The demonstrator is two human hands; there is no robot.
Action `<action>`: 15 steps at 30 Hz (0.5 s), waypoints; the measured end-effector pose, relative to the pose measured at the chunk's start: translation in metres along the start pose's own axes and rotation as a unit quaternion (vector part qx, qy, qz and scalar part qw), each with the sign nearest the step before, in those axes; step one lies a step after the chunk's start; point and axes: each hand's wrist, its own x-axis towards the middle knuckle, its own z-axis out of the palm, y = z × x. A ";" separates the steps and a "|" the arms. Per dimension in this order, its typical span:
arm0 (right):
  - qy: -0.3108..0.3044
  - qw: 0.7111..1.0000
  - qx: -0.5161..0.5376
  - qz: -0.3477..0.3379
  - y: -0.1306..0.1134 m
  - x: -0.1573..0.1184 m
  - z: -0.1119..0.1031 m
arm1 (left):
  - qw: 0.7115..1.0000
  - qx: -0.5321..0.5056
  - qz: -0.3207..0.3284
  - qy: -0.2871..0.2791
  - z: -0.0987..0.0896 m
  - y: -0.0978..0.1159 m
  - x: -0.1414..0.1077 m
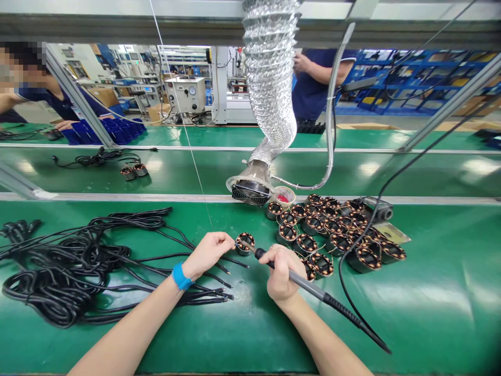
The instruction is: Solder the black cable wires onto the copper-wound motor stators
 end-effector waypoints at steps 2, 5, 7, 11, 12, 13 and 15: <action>0.003 1.000 -0.001 0.002 0.000 0.000 0.000 | 1.000 0.001 0.000 0.001 0.000 0.000 0.000; 0.004 1.000 0.008 -0.001 0.000 0.000 0.001 | 1.000 -0.002 -0.002 0.000 0.000 0.000 0.000; 0.011 1.000 0.013 -0.006 0.000 0.000 0.001 | 1.000 -0.010 -0.009 -0.008 -0.001 0.000 0.000; 0.027 1.000 0.007 -0.005 0.000 0.000 0.002 | 0.998 -0.049 -0.029 -0.040 -0.010 -0.002 0.002; 0.030 1.000 0.005 -0.004 0.000 0.000 0.002 | 0.997 -0.059 -0.032 -0.047 -0.013 -0.003 0.002; 0.032 0.999 0.001 -0.004 0.000 0.000 0.002 | 0.996 -0.068 -0.034 -0.053 -0.015 -0.004 0.003; 0.035 0.999 -0.007 -0.007 -0.001 0.001 0.002 | 0.994 -0.080 -0.039 -0.063 -0.018 -0.005 0.004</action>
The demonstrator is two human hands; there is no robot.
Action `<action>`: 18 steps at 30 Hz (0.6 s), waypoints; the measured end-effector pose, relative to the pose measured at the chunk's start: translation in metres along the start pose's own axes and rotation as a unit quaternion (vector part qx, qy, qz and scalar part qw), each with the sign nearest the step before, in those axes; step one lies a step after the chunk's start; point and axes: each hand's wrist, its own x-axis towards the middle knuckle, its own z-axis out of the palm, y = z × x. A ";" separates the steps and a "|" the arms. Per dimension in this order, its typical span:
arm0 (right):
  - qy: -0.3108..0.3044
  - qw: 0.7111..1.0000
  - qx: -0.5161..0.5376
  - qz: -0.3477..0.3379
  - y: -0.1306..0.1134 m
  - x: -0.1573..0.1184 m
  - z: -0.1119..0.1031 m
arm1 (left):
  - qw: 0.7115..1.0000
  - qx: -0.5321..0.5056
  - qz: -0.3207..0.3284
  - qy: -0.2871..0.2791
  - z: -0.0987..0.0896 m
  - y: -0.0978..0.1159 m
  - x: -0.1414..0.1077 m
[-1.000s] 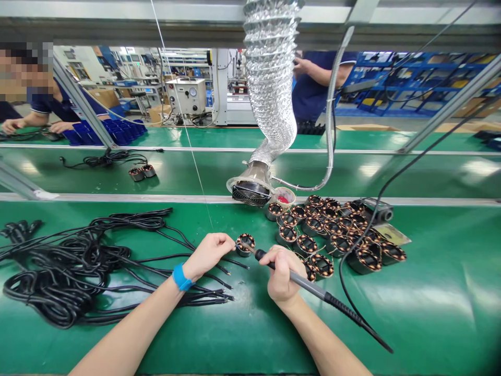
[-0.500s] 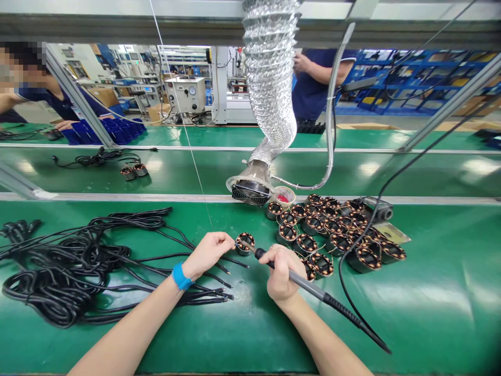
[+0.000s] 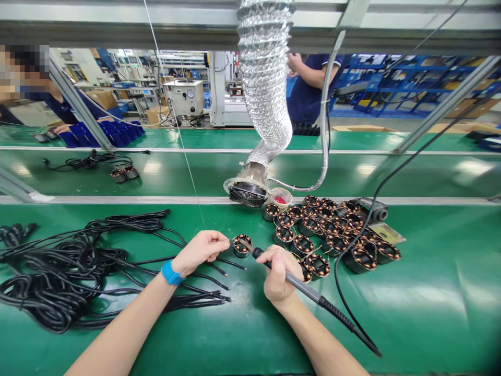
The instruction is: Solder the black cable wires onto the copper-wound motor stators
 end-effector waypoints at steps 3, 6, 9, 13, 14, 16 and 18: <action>-0.002 1.000 -0.011 -0.005 -0.001 0.000 0.000 | 1.000 0.006 -0.012 -0.003 0.001 0.001 0.001; -0.003 1.000 -0.007 -0.008 -0.003 0.001 0.000 | 0.999 0.019 -0.012 0.025 0.008 0.004 0.001; -0.013 1.000 -0.004 -0.004 -0.003 0.000 0.000 | 0.998 0.010 -0.013 0.063 0.017 0.006 0.001; -0.018 1.000 -0.014 -0.004 0.000 -0.002 0.000 | 0.995 0.000 -0.012 0.095 0.021 0.006 0.001; -0.022 1.000 -0.016 -0.003 0.001 -0.002 0.000 | 0.995 0.003 -0.012 0.096 0.020 0.006 0.001; -0.036 0.999 -0.022 -0.004 0.002 -0.001 0.001 | 0.996 0.007 -0.012 0.085 0.017 0.005 0.000; -0.066 0.997 -0.034 -0.012 0.003 0.001 0.003 | 0.998 -0.002 -0.015 0.064 0.013 0.004 -0.001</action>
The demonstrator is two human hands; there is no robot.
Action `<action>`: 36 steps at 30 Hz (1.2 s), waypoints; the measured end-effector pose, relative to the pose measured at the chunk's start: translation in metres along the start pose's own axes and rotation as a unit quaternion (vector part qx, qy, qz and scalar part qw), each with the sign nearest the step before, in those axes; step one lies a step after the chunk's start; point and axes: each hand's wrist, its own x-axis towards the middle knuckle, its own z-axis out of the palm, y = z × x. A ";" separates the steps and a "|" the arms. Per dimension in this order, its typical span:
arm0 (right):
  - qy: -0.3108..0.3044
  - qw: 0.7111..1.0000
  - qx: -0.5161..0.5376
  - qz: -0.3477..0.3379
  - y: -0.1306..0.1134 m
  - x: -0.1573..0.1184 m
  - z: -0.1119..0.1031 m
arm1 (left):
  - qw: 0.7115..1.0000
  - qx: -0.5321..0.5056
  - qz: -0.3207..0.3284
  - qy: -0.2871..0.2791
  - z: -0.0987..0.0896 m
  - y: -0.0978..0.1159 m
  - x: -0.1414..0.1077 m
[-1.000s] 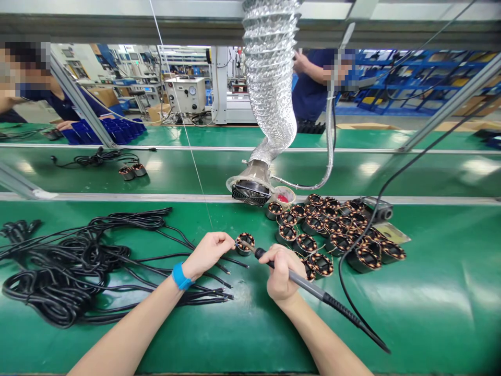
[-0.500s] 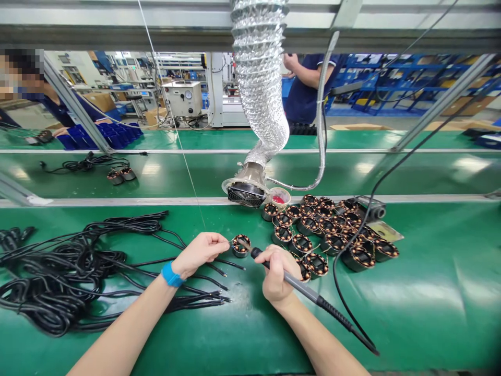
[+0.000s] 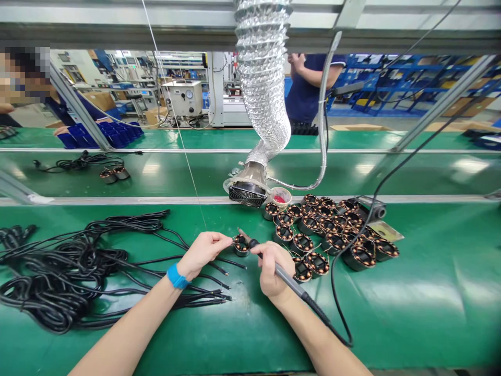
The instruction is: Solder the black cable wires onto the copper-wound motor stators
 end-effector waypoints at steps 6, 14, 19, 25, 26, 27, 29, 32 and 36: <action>-0.114 0.991 -0.068 0.011 0.010 0.000 0.014 | 0.998 0.011 0.021 0.057 0.002 -0.005 0.003; -0.154 0.988 -0.015 0.012 0.020 -0.007 0.020 | 0.991 0.064 0.075 0.089 0.011 -0.008 0.004; -0.142 0.990 -0.019 0.011 0.022 -0.006 0.022 | 0.994 0.068 0.080 0.019 0.006 -0.004 0.001; -0.134 0.990 0.012 0.035 0.022 -0.010 0.027 | 0.996 -0.018 0.034 -0.080 0.001 -0.008 0.004; -0.129 0.991 0.009 0.041 0.021 -0.012 0.029 | 0.994 -0.054 0.022 -0.087 0.001 -0.011 0.006; -0.125 0.991 0.003 0.047 0.021 -0.015 0.031 | 0.992 -0.089 0.019 -0.088 0.001 -0.014 0.008; -0.124 0.991 -0.004 0.055 0.019 -0.018 0.036 | 0.986 -0.145 0.036 -0.076 0.001 -0.019 0.013; -0.144 0.988 -0.001 0.047 0.015 -0.016 0.038 | 0.981 -0.173 0.054 -0.066 0.000 -0.021 0.020; -0.164 0.985 -0.060 0.007 0.001 -0.009 0.017 | 0.985 -0.130 0.079 -0.078 -0.009 -0.010 0.033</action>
